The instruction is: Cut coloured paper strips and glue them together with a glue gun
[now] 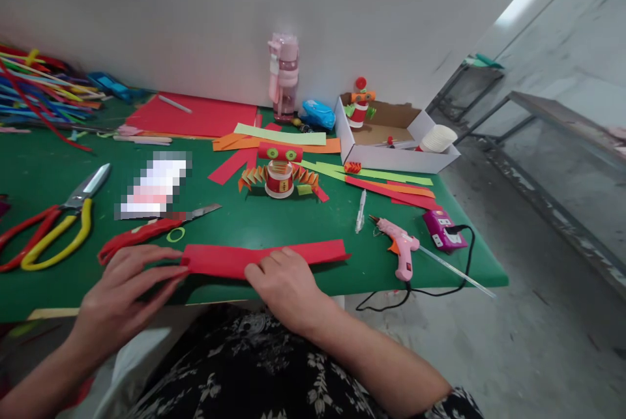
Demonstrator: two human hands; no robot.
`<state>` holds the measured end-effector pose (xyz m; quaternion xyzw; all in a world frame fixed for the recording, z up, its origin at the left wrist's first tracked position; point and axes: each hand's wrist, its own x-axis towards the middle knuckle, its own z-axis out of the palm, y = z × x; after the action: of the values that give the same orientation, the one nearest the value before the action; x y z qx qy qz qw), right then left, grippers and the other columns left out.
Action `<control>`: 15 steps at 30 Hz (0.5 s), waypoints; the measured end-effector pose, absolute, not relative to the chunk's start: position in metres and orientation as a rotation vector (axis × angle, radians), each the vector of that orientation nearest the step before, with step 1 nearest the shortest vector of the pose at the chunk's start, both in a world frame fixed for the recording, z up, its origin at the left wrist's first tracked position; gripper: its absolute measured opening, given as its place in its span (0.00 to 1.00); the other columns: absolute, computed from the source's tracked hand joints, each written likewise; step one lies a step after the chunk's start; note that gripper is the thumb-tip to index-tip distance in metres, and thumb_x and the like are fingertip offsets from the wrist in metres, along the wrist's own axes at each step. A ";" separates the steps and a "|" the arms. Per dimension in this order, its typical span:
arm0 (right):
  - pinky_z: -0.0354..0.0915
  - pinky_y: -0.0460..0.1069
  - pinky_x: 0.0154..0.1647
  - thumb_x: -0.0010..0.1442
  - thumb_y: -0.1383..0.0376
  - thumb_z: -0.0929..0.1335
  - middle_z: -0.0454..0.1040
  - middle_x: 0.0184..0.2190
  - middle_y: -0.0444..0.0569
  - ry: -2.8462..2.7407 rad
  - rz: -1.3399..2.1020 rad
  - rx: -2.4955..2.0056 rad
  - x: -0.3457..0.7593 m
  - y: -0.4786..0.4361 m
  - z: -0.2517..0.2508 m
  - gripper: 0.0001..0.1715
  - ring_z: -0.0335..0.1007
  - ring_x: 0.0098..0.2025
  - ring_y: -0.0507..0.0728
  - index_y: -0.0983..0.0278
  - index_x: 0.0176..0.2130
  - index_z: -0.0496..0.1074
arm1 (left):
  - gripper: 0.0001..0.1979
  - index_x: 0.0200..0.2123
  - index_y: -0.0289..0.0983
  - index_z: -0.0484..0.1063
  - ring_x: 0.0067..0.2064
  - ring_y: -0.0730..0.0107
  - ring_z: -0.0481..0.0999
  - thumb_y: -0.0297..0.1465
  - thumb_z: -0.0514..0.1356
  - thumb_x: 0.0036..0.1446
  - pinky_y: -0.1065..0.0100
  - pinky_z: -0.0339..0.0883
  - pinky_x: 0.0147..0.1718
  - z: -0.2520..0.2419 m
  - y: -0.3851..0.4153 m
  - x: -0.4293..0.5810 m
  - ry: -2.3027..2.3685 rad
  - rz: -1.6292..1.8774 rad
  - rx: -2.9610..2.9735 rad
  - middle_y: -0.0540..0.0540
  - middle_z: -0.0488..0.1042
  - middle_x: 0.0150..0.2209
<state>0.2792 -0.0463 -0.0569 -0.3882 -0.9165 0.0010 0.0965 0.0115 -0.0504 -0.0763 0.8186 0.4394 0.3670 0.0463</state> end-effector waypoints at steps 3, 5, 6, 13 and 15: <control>0.57 0.51 0.34 0.67 0.71 0.65 0.74 0.28 0.47 -2.679 -0.056 -1.098 0.279 -0.050 -0.069 0.10 0.65 0.31 0.56 0.64 0.34 0.72 | 0.15 0.49 0.45 0.74 0.53 0.65 0.76 0.25 0.59 0.60 0.62 0.69 0.54 -0.085 -0.049 0.010 1.039 0.930 2.648 0.48 0.80 0.48; 0.60 0.51 0.35 0.67 0.71 0.65 0.76 0.30 0.48 -2.656 -0.021 -1.095 0.281 -0.053 -0.074 0.08 0.67 0.33 0.56 0.65 0.35 0.72 | 0.18 0.54 0.44 0.71 0.54 0.67 0.76 0.24 0.57 0.62 0.65 0.69 0.54 -0.092 -0.050 0.010 0.957 0.811 2.671 0.48 0.80 0.50; 0.61 0.51 0.35 0.67 0.71 0.65 0.76 0.31 0.48 -2.647 0.010 -1.097 0.283 -0.055 -0.076 0.08 0.68 0.33 0.56 0.65 0.35 0.73 | 0.20 0.55 0.44 0.70 0.55 0.68 0.76 0.23 0.56 0.62 0.66 0.69 0.54 -0.095 -0.051 0.010 0.964 0.775 2.690 0.48 0.80 0.50; 0.69 0.51 0.43 0.69 0.71 0.62 0.81 0.39 0.52 -2.489 0.005 -1.068 0.349 -0.063 -0.086 0.15 0.76 0.42 0.56 0.63 0.45 0.77 | 0.32 0.69 0.48 0.51 0.60 0.65 0.73 0.21 0.50 0.65 0.62 0.63 0.60 -0.114 -0.070 0.000 1.046 0.648 2.895 0.45 0.75 0.58; 0.71 0.51 0.43 0.69 0.71 0.62 0.82 0.39 0.52 -2.450 -0.053 -1.061 0.371 -0.066 -0.087 0.15 0.77 0.42 0.55 0.62 0.46 0.78 | 0.34 0.70 0.48 0.47 0.58 0.65 0.74 0.20 0.50 0.65 0.62 0.62 0.61 -0.111 -0.075 -0.001 1.080 0.647 2.910 0.44 0.76 0.57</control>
<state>0.3707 -0.0657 -0.0870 -0.3864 -0.8921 -0.0193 0.2334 -0.0006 -0.0752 -0.1113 0.9177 0.3407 0.2040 -0.0146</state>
